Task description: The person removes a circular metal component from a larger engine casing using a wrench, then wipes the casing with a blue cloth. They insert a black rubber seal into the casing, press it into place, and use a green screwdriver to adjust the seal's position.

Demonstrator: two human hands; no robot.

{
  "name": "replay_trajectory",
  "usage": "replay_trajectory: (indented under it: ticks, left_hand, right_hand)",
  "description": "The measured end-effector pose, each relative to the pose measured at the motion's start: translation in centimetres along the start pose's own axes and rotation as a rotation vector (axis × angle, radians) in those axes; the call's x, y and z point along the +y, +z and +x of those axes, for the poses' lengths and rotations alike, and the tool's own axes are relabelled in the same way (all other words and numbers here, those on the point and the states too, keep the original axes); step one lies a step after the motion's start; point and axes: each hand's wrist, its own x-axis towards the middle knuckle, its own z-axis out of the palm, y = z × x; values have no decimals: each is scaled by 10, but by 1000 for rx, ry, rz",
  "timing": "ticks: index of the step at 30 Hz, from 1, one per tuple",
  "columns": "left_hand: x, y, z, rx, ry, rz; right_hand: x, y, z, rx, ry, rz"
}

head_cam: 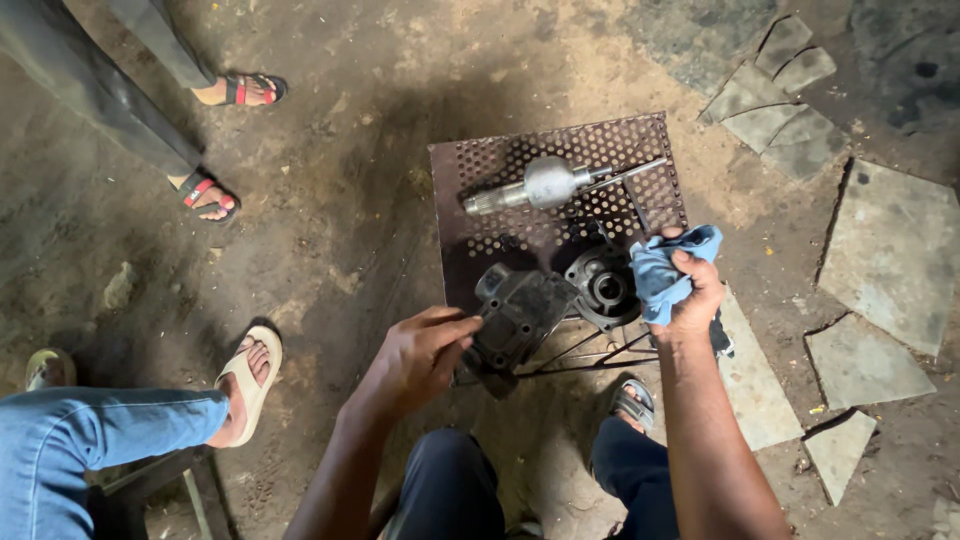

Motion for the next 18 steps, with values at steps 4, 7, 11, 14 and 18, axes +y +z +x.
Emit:
replay_trajectory:
  ticks: [4,7,11,14,18]
  left_hand:
    - [-2,1,2,-70,-115,-61]
    - [-5,1,3,-25,-39,-58]
    - [-8,0,3,-34,-5,-77]
    - [-10,1,2,-22,12,-80]
    - [-10,4,4,21,74,-58]
  right_hand:
    - [-3,-4,2,19,-13,13]
    - [-5,-5,4,36,-15,23]
    - [-6,-3,3,41,-3,29]
    - [-5,-2,1,30,-15,15]
    - [-3,0,2,24,-8,13]
